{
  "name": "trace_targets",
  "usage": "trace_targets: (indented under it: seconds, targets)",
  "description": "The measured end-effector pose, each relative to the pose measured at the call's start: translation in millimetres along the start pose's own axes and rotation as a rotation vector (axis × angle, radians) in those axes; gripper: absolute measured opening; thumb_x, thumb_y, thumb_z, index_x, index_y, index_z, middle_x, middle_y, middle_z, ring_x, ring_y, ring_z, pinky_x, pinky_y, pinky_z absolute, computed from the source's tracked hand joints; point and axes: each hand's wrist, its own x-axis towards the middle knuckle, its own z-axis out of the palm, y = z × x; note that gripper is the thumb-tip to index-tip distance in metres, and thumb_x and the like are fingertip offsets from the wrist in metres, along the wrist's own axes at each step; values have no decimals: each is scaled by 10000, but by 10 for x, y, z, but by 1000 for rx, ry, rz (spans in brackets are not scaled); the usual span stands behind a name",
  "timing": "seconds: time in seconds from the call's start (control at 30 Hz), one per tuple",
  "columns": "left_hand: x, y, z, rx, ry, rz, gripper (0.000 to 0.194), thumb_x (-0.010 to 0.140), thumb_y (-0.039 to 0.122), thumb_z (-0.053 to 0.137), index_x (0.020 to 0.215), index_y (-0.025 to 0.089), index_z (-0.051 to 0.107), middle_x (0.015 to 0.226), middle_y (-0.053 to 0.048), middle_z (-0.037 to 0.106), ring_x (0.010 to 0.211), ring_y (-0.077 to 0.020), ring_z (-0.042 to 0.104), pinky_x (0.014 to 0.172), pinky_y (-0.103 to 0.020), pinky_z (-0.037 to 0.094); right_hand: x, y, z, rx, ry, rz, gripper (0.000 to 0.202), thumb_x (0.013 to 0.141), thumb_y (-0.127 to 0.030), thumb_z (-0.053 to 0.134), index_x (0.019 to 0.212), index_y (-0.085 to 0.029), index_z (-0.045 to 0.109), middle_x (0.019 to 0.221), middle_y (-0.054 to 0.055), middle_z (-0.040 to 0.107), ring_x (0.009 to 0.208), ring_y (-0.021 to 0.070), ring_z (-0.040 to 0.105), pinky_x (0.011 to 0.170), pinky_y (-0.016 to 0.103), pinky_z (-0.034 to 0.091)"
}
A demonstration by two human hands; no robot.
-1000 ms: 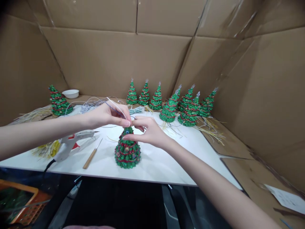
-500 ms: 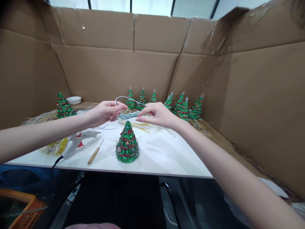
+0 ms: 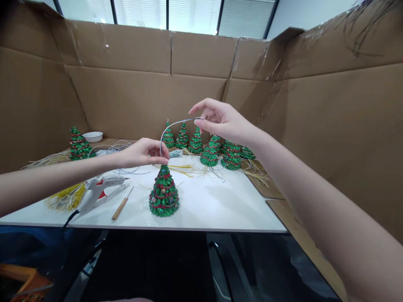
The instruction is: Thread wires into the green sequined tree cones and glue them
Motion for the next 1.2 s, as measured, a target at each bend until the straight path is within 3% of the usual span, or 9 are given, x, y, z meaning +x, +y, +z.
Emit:
trace_targets:
  seconds: [0.1,0.23,0.47,0.57,0.67,0.87,1.03,1.13,1.2]
  targets:
    - [15,78,-106,-61,53,-32,286,801,342,700,971,115,665,747,-32,634,596,-83,526,531,-205,417,2,-27,-49,-7,-14,52,318,825,-443,679,1057,-232,630,725,10,636,546,125,471,506,314,364]
    - [54,111,-154,-137,138,-30,151,794,240,689,837,104,641,668,-20,610,557,-73,513,510,-201,418,0,-83,-83,-32,-9,73,333,802,-466,700,1006,-212,629,731,19,662,579,134,520,516,312,374]
    - [31,4,-21,-39,-78,12,172,765,272,712,790,109,665,631,6,587,577,-72,519,533,-193,422,48,-141,-107,-20,-35,34,305,732,-470,773,810,-193,672,772,44,659,722,170,589,645,333,457]
    - [23,69,-81,-10,-18,23,253,779,313,719,929,112,691,634,22,550,570,-63,482,506,-181,373,87,-165,-82,-29,-118,20,323,718,-481,780,800,-182,688,727,30,646,687,149,574,627,320,459]
    - [44,123,-130,-74,51,5,205,790,277,701,899,106,668,653,5,582,544,-58,483,493,-188,373,129,-210,-67,-57,-160,5,322,721,-486,779,794,-182,701,693,19,640,659,136,567,606,309,458]
    - [54,28,-13,-109,-74,-8,177,738,262,725,716,120,623,635,7,602,572,-72,523,550,-202,434,205,-286,-69,-100,-183,-13,344,699,-520,783,785,-197,704,726,30,681,693,156,620,624,321,487]
    - [46,42,-69,-84,28,36,257,758,329,733,904,124,681,723,-13,641,629,-78,540,576,-204,427,269,-306,42,-91,-275,-24,324,696,-529,780,736,-218,700,724,30,687,672,158,619,606,332,504]
    - [64,50,-90,-141,63,40,201,761,301,723,833,133,640,719,-19,646,592,-75,546,539,-204,421,318,-332,103,-80,-320,-33,301,703,-512,780,720,-223,697,711,25,675,671,154,610,606,332,496]
    - [70,41,-58,-167,13,36,190,753,284,718,750,139,595,699,-12,636,558,-70,536,526,-209,430,353,-343,131,-85,-339,-45,282,714,-489,776,722,-218,699,714,24,666,679,151,600,612,329,483]
